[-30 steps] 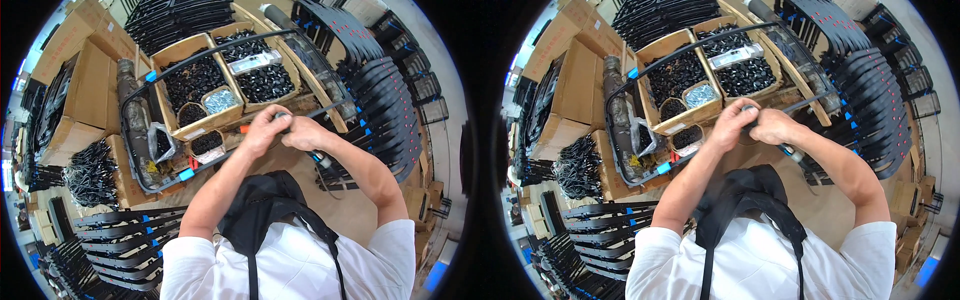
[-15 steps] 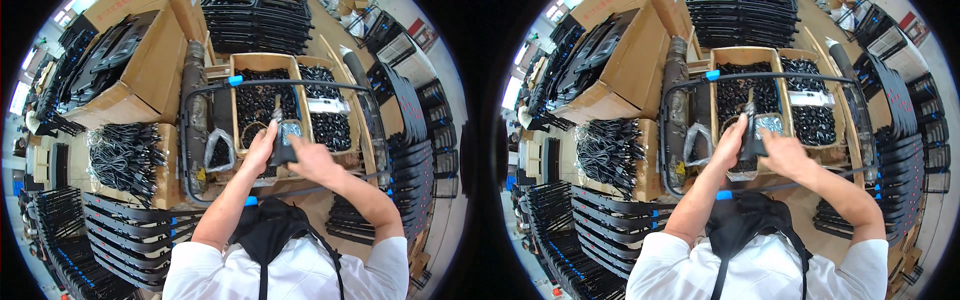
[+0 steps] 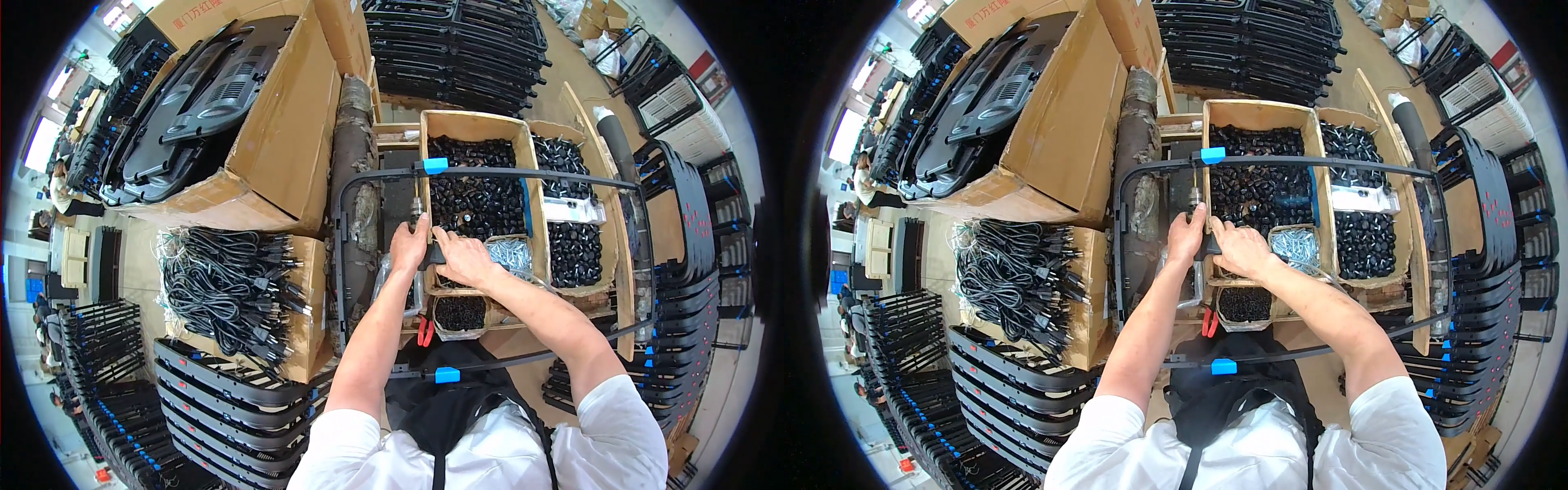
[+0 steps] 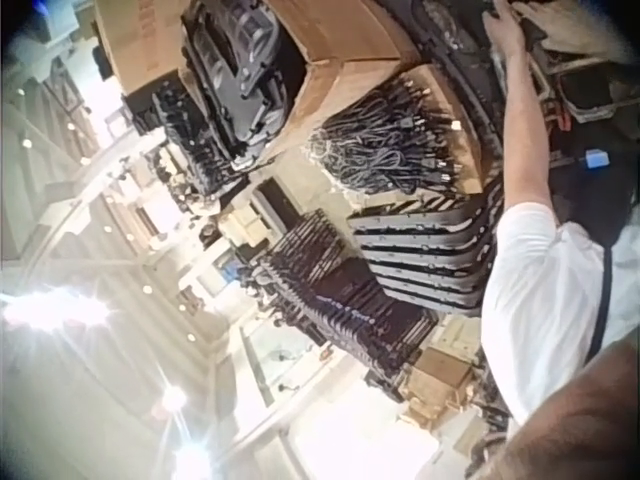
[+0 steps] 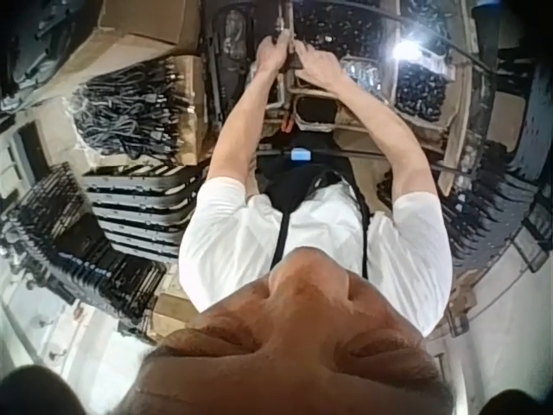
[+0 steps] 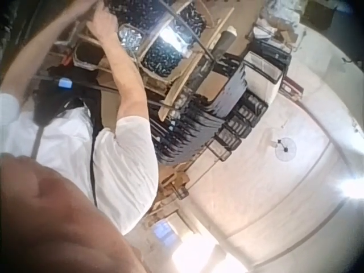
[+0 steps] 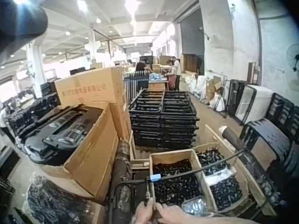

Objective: Assemble various components of a product frame, including attaching parts with screws and managing wiring.

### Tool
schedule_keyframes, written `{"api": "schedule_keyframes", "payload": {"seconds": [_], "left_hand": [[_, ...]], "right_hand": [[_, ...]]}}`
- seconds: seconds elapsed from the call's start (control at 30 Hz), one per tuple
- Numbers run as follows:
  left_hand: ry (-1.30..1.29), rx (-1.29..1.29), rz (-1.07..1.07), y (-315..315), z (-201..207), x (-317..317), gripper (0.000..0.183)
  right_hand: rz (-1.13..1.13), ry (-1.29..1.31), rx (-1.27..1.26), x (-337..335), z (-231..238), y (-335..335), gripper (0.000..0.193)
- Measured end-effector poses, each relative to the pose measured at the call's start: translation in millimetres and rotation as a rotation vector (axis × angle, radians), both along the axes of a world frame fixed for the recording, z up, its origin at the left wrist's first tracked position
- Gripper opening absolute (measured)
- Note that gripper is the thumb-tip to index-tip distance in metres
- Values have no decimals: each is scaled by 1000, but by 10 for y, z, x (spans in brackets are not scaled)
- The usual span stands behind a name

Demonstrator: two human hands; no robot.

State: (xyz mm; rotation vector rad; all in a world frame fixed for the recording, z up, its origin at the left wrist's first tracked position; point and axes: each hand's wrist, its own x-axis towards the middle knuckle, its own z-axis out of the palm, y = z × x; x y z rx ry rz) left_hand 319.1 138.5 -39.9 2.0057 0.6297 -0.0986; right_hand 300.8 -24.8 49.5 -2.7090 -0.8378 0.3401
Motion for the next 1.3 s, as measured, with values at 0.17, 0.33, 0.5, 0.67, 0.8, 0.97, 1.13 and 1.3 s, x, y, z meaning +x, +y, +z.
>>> {"api": "schedule_keyframes", "payload": {"seconds": [0.17,0.33,0.5,0.67,0.8,0.97,1.13,1.3], "left_hand": [[12,-118,-38,-141,164,63,83],[87,-46,-42,-243,381,65,92],[130,-14,-116,-111,351,25,92],[133,61,-132,-236,495,59,91],[109,82,-130,-247,514,110,80],[121,109,-140,-241,502,161,80],[141,90,-121,-223,491,144,83],[204,22,-108,-220,578,114,88]], "right_hand": [[-23,18,21,73,-84,-181,80],[1,-6,156,145,-217,-306,83],[-1,65,175,199,-251,-278,97],[-16,127,191,238,-259,-337,104],[-26,151,166,293,-234,-324,110],[-36,146,154,284,-202,-288,85],[-30,97,254,222,-232,-177,56],[-47,124,249,159,-222,-201,53]]}}
